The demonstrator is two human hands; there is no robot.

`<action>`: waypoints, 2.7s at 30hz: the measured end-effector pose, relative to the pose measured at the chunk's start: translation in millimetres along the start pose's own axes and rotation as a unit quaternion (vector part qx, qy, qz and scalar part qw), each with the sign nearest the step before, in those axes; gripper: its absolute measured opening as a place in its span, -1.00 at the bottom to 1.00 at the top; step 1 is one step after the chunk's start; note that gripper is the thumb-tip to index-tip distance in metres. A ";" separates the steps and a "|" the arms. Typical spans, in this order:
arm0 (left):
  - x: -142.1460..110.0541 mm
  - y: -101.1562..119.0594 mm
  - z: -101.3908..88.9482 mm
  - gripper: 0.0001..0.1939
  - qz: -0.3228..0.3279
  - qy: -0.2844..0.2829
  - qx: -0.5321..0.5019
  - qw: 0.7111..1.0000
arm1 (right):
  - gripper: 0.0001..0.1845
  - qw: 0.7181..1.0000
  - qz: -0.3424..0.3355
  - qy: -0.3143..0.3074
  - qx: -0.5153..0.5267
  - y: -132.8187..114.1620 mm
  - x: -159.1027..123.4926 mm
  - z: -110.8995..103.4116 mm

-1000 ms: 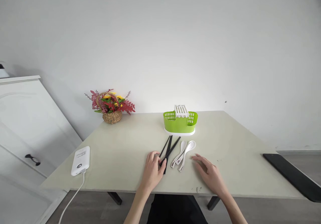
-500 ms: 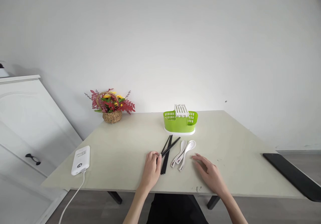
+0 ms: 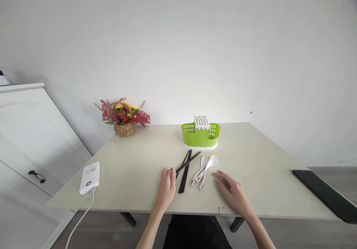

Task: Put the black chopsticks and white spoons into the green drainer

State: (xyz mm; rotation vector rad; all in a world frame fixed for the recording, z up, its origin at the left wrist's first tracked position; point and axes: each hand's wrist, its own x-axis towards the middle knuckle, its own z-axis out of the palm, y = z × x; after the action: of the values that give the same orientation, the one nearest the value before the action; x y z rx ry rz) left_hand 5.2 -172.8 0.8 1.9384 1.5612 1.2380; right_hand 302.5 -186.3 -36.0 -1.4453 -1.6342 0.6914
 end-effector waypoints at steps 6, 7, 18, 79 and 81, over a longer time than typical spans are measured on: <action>-1.1 1.7 -3.6 -0.57 -0.066 0.016 -0.092 0.993 | -0.60 1.000 0.006 -0.003 -0.002 0.0 1.1 0.4; -1.6 1.4 -4.0 -0.57 -0.076 0.018 -0.108 0.991 | -0.60 1.000 0.006 0.000 -0.002 -0.2 0.8 0.4; -6.6 5.9 -9.5 -0.50 -0.096 -0.035 -0.177 0.979 | -0.61 0.990 0.010 0.073 0.120 -48.7 -0.6 -10.2; -12.5 21.3 -20.3 -0.53 -0.110 -0.123 -0.291 0.942 | -0.48 0.977 -0.001 0.025 0.214 -137.2 45.2 -3.6; -12.2 20.8 -19.9 -0.53 -0.113 -0.115 -0.290 0.943 | -0.51 0.979 -0.012 0.043 0.200 -139.7 48.5 -14.3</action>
State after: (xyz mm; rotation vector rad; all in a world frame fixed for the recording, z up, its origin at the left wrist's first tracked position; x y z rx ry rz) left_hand 1.8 -195.5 22.0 1.4211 1.1006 1.1557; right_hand 242.2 -166.9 98.4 -1.1454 -1.3480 0.8748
